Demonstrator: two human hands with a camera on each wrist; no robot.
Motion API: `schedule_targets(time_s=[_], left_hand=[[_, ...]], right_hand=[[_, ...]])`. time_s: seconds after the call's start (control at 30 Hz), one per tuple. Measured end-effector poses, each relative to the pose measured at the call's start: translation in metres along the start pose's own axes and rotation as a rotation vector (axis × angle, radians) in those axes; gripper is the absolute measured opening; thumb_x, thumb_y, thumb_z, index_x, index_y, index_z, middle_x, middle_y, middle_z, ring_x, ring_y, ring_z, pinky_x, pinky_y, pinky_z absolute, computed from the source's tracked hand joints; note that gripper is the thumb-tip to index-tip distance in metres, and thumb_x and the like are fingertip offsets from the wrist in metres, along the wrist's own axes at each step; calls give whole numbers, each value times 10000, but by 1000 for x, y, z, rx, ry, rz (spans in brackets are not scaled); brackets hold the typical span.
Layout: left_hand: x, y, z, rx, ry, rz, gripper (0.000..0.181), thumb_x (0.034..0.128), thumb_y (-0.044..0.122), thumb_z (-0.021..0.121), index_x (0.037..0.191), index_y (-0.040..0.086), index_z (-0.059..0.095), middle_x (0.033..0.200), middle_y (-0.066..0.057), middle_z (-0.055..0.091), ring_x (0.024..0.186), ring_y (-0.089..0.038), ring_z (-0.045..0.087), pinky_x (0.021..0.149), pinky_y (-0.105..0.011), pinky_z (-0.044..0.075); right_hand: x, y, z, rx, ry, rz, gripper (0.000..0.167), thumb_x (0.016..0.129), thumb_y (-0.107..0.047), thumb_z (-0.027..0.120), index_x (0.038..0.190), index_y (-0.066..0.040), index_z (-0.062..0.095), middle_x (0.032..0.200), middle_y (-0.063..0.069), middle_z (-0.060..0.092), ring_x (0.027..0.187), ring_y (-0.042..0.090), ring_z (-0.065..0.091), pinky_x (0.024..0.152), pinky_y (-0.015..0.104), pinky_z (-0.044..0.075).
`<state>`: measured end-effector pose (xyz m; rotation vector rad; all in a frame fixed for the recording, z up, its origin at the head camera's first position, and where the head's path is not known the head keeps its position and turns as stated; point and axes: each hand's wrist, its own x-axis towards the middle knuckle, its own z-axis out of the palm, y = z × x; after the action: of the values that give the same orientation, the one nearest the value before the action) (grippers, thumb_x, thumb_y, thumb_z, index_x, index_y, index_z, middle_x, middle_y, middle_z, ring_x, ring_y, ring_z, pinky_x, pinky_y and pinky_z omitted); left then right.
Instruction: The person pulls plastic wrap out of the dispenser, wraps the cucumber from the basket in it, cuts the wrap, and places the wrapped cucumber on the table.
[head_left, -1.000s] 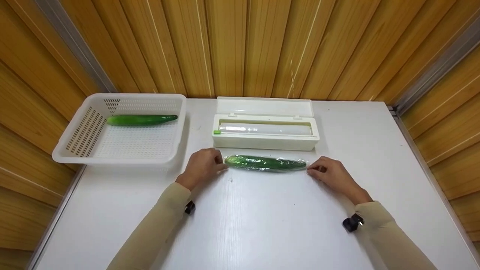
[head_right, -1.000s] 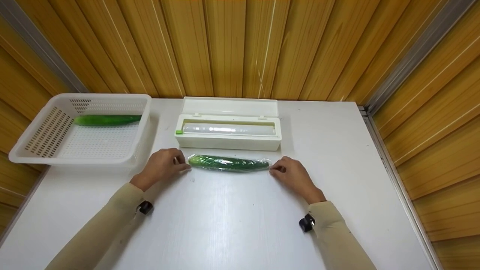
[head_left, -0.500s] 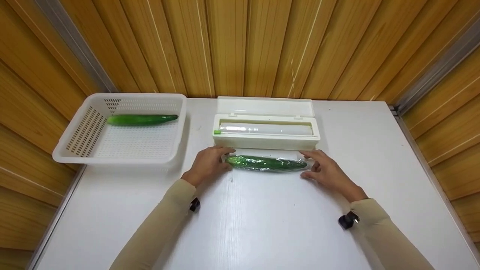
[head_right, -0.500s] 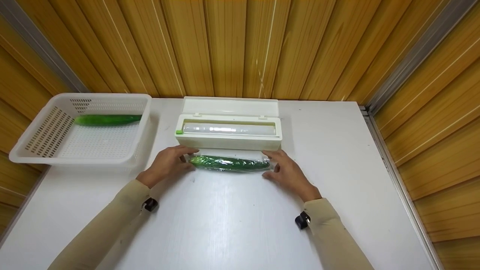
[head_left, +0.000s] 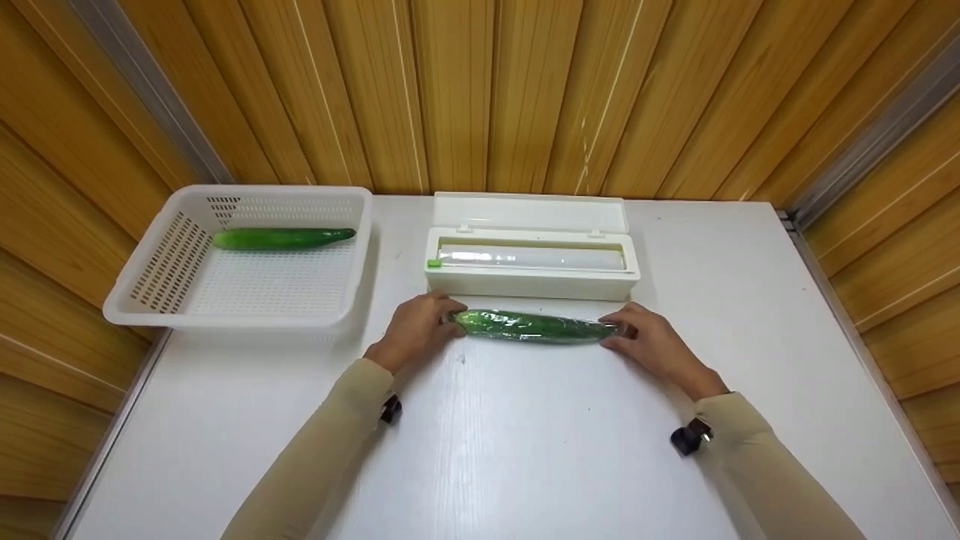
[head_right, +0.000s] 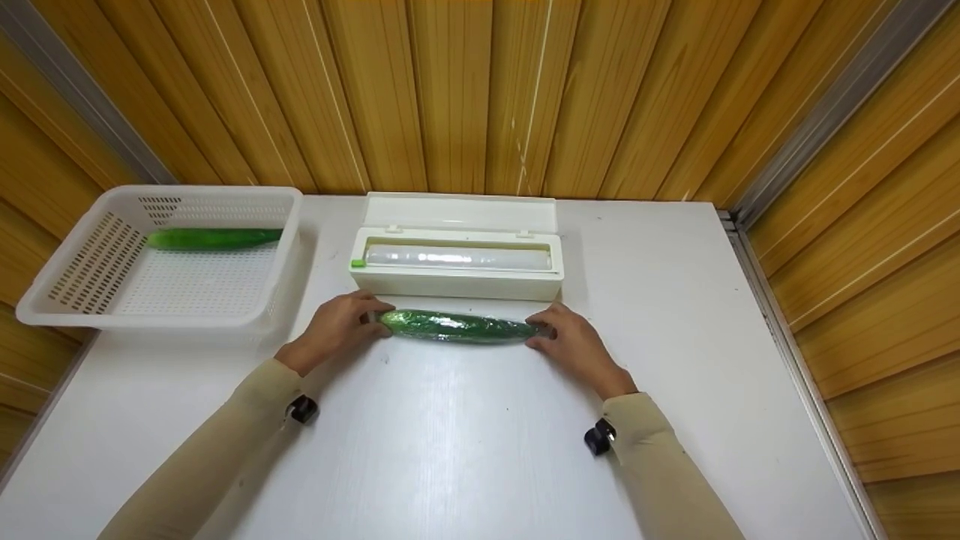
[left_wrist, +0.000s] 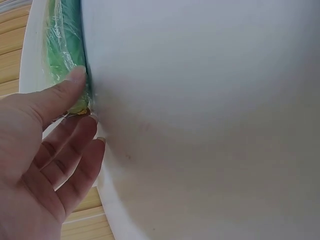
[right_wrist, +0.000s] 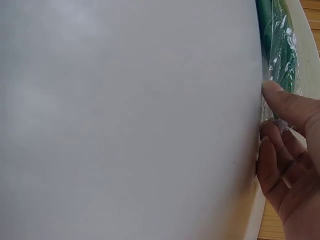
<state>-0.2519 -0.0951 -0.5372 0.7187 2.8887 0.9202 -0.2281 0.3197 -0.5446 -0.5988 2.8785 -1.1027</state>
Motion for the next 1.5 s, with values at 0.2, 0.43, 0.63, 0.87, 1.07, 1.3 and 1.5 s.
schedule_targets(time_s=[0.2,0.43,0.63,0.87,1.07,1.3,1.5], left_hand=[[-2,0,1,-26,-34,3,389,985,223,761,1322,30,735,1137,-81,670,1060,-276,681,959,-412,552],[-4,-3,1,-9,-20,74,325,1045,204,684,1263,-29,744,1087,-120,696,1017,-309,691,927,-446,561],[-3,-4,3,-13,-31,57,274,1069,167,646,1212,-37,761,1058,-132,753,1043,-313,717,955,-436,562],[-4,-3,5,-93,-8,31,212,1077,142,628,1080,-10,776,811,-29,660,769,-180,624,773,-380,564],[-7,1,3,-152,-44,-30,241,1077,158,647,1178,-38,745,1020,-147,712,965,-287,676,889,-426,556],[-7,1,4,-118,-46,-56,131,975,175,784,996,49,754,914,-30,680,867,-192,612,831,-389,531],[-9,-1,1,-18,-36,14,159,1000,202,740,927,61,754,898,-43,739,887,-221,702,858,-410,573]], right_hand=[[1,1,1,1,16,64,234,943,-127,824,1158,-45,782,1027,-7,674,899,155,574,795,249,460],[0,3,-1,25,1,59,178,1010,-123,738,1153,-28,784,1002,15,685,818,146,587,707,241,473],[-1,4,-3,24,-10,9,180,1028,-125,703,1150,-34,799,852,-24,619,693,103,555,629,236,461],[-1,0,-2,-89,-21,-77,167,1047,-146,668,1103,-42,786,819,-62,601,697,79,533,664,288,469],[0,-1,-1,-138,-42,-81,147,1080,-146,616,1071,-60,735,896,-39,628,803,141,563,746,376,495],[0,-5,-1,-155,-87,-42,148,1109,-178,569,1026,-86,649,910,-5,611,866,223,594,812,476,510],[1,-6,-1,-129,-101,-19,199,1118,-178,558,932,-118,600,836,-30,547,810,201,534,767,422,463]])
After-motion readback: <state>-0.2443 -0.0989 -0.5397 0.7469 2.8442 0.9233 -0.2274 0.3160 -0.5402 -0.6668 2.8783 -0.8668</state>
